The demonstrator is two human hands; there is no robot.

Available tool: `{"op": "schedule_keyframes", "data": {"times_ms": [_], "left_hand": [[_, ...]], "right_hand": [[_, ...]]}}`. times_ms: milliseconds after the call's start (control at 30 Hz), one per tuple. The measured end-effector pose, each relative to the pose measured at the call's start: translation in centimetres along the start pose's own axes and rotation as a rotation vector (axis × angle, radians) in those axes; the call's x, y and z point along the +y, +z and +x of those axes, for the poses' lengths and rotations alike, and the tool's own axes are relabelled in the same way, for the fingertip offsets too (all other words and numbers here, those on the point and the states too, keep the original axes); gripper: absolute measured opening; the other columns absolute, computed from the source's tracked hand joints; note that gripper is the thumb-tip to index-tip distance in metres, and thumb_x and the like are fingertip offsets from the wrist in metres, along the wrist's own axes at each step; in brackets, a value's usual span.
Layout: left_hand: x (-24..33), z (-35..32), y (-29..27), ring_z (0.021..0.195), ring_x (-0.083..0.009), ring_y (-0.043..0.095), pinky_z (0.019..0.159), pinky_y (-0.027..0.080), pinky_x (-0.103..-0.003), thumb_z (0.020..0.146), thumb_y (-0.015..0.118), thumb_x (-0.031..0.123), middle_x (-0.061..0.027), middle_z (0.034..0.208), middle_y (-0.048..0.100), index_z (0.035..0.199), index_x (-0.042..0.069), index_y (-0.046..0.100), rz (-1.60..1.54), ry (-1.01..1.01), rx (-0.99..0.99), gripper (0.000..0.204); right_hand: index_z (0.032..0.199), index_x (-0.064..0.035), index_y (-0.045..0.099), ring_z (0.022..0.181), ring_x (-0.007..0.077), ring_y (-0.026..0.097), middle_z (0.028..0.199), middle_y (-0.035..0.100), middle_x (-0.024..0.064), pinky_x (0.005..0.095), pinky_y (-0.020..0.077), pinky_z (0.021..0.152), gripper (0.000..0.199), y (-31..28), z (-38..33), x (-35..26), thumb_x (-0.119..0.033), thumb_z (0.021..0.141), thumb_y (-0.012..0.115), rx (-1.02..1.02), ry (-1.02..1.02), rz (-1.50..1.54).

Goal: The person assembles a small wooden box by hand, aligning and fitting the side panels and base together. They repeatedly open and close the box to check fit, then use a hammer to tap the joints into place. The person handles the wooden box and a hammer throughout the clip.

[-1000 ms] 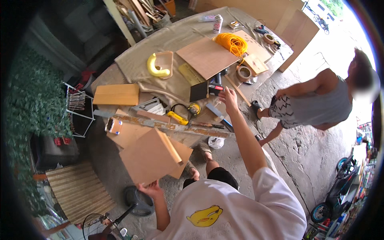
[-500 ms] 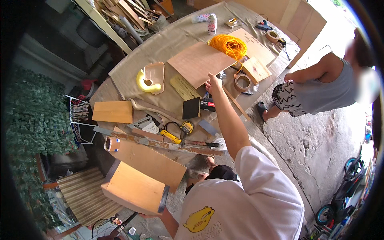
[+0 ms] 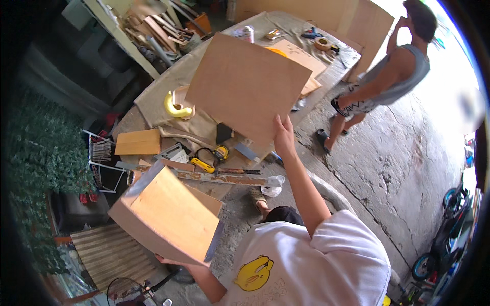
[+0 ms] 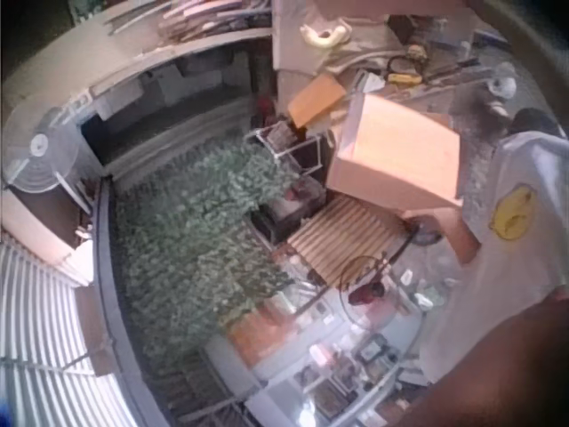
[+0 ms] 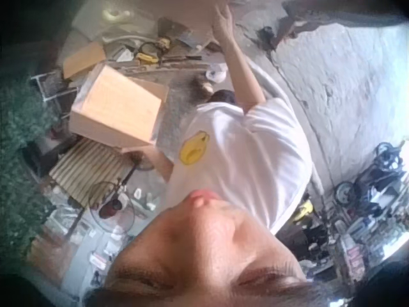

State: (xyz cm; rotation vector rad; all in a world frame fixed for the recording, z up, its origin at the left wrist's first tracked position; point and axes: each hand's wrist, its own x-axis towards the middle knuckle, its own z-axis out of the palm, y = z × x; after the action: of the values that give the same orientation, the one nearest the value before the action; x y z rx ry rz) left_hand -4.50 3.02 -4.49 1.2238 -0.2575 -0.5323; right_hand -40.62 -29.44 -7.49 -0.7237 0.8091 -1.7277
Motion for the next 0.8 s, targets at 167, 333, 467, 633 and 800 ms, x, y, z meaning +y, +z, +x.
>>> {"op": "schedule_keyframes", "data": {"times_ms": [167, 333, 467, 633, 800], "left_hand": [[0.5, -4.1, 6.5, 0.128, -0.0290, 0.052, 0.105, 0.043, -0.049, 0.105, 0.033, 0.053, -0.0112, 0.135, 0.055, 0.135, 0.007, 0.054, -0.221, -0.039, -0.261, 0.059], [0.0, -14.9, 14.6, 0.132, -0.0278, 0.051, 0.110, 0.042, -0.050, 0.097, 0.045, 0.060, -0.0081, 0.142, 0.054, 0.143, 0.010, 0.050, -0.319, -0.556, -0.499, 0.069], [-4.3, -21.4, 17.0, 0.133, -0.0272, 0.052, 0.109, 0.044, -0.048, 0.094, 0.052, 0.063, -0.0068, 0.142, 0.055, 0.144, 0.010, 0.049, -0.332, -0.798, -0.901, 0.073], [-6.1, -31.4, 19.1, 0.126, -0.0237, 0.057, 0.102, 0.050, -0.045, 0.091, 0.060, 0.060, -0.0041, 0.137, 0.058, 0.143, 0.014, 0.050, -0.210, -0.878, -1.038, 0.070], [-6.5, -40.8, 19.9, 0.122, -0.0190, 0.059, 0.096, 0.053, -0.038, 0.090, 0.062, 0.061, -0.0019, 0.133, 0.060, 0.139, 0.014, 0.053, -0.067, -0.890, -1.178, 0.068]], "right_hand": [[0.142, -0.0024, 0.048, 0.124, 0.0192, 0.058, 0.136, 0.060, 0.0103, 0.0375, 0.0499, 0.105, 0.041, -10.4, -12.5, -7.7, -0.027, 0.110, 0.048, 0.116, 0.151, 0.043], [0.148, -0.0017, 0.044, 0.126, 0.0157, 0.054, 0.140, 0.058, 0.0081, 0.0328, 0.0456, 0.107, 0.047, -17.7, -24.1, -14.4, -0.029, 0.110, 0.048, 0.218, 0.046, -0.091], [0.149, -0.0016, 0.043, 0.126, 0.0136, 0.055, 0.142, 0.057, 0.0061, 0.0312, 0.0453, 0.106, 0.046, -22.6, -32.8, -18.5, -0.028, 0.111, 0.045, 0.360, 0.015, 0.026], [0.152, -0.0044, 0.038, 0.128, 0.0151, 0.056, 0.145, 0.055, 0.0071, 0.0320, 0.0471, 0.106, 0.051, -26.8, -41.1, -22.2, -0.034, 0.111, 0.045, 0.575, 0.004, 0.194], [0.150, -0.0070, 0.040, 0.124, 0.0172, 0.059, 0.140, 0.058, 0.0062, 0.0335, 0.0502, 0.102, 0.048, -32.0, -45.6, -27.0, -0.034, 0.110, 0.044, 0.527, -0.160, 0.252]]}}
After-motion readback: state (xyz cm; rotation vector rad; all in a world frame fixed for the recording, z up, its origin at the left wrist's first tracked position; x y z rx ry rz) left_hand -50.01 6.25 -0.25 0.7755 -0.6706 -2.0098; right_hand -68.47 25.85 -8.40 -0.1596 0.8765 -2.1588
